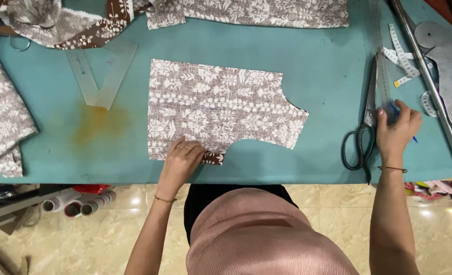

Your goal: The person marks a piece of patterned fabric on a teal table using a ruler and a blue pen. They measure and draw lines on the fabric, then flip it over to mark the other side. Finally, they place a larger piece of brown floral fabric on the table.

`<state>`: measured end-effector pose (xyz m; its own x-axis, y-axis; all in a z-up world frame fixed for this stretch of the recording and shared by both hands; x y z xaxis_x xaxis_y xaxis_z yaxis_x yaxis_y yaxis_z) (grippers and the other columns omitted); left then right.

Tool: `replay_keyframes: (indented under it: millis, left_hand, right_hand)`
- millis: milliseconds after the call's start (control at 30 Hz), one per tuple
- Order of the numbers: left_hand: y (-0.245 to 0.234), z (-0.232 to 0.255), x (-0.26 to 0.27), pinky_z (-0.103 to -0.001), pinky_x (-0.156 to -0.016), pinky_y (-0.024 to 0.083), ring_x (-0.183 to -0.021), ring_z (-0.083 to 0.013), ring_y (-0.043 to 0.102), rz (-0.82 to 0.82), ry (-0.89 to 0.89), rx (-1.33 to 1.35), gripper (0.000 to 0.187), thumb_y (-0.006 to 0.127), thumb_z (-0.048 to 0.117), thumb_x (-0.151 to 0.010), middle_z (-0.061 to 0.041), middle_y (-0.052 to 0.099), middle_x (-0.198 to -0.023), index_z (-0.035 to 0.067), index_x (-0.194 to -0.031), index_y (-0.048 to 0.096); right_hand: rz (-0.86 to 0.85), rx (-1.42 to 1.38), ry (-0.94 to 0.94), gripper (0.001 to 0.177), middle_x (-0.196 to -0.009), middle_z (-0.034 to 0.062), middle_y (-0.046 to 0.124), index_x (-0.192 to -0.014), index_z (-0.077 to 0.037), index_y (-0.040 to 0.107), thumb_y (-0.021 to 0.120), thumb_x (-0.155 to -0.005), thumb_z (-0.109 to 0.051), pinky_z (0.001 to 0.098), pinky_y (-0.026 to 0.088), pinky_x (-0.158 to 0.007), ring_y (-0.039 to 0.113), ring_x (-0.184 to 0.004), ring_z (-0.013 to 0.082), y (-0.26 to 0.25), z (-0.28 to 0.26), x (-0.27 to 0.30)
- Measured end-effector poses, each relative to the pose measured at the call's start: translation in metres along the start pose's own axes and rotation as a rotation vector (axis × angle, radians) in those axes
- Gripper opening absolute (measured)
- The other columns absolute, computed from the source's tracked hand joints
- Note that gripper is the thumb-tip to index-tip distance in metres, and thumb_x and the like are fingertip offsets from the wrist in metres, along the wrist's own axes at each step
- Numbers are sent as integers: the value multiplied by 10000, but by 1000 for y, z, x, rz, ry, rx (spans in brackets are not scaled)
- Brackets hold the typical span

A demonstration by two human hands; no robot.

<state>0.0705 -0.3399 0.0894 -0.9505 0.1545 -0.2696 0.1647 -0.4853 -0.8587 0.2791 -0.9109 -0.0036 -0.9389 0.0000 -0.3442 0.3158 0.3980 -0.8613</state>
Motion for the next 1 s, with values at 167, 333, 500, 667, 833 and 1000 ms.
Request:
replay_keyframes:
  millis: [167,333,500,667,833,1000]
  left_hand:
    - [-5,-22,-13,-454,-1071,494,-989,-253,711,100,-111,26,75,744,107,-910,-62,757,-1057,93,-984,744]
    - [-49,-41,-87,-479,-983,509,-978,-295,706,236,-52,-45,74,701,133,-995,-119,748,-1048,68,-1030,710]
    - [-72,-70,-173,-513,-745,505,-719,-405,643,259,-68,-85,106,607,156,-1092,-204,641,-738,54,-1065,614]
    - [-59,-138,-216,-535,-690,488,-823,-424,669,310,-84,11,153,582,208,-1149,-200,732,-921,73,-1204,534]
    - [-7,-207,-210,-520,-866,525,-975,-398,678,62,-28,337,638,883,456,-907,-240,701,-1071,6,-1210,548]
    - [16,-234,-171,-437,-916,533,-991,-317,691,-376,-247,191,469,844,387,-821,-163,736,-1105,56,-1136,737]
  right_hand:
    - [109,-55,-39,556,-1488,256,469,-1539,-15,512,772,-1082,-193,555,293,-1182,409,-1412,431,-6,-43,-1]
    - [-12,-344,-169,549,-1533,208,492,-1516,-16,483,703,-1088,-280,531,300,-1253,423,-1451,403,-10,-209,30]
    - [-359,-472,-302,555,-1476,191,528,-1453,-54,521,696,-978,-283,501,335,-1196,466,-1391,379,34,-353,109]
    - [-547,-472,-185,622,-1356,212,505,-1460,-1,492,718,-961,-296,465,392,-1069,490,-1239,383,55,-403,132]
    - [-336,-266,-208,630,-1196,211,534,-1324,27,540,779,-841,-299,467,391,-905,506,-1075,381,46,-440,128]
    - [-254,-238,-156,285,-1021,133,601,-1084,-48,637,758,-895,-223,444,405,-840,554,-992,332,68,-443,142]
Point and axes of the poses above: each hand's wrist, its own x-axis away from the middle knuckle, its own y-axis out of the palm, z = x × y, the point moved 10 cm from there along -x, towards the middle knuckle
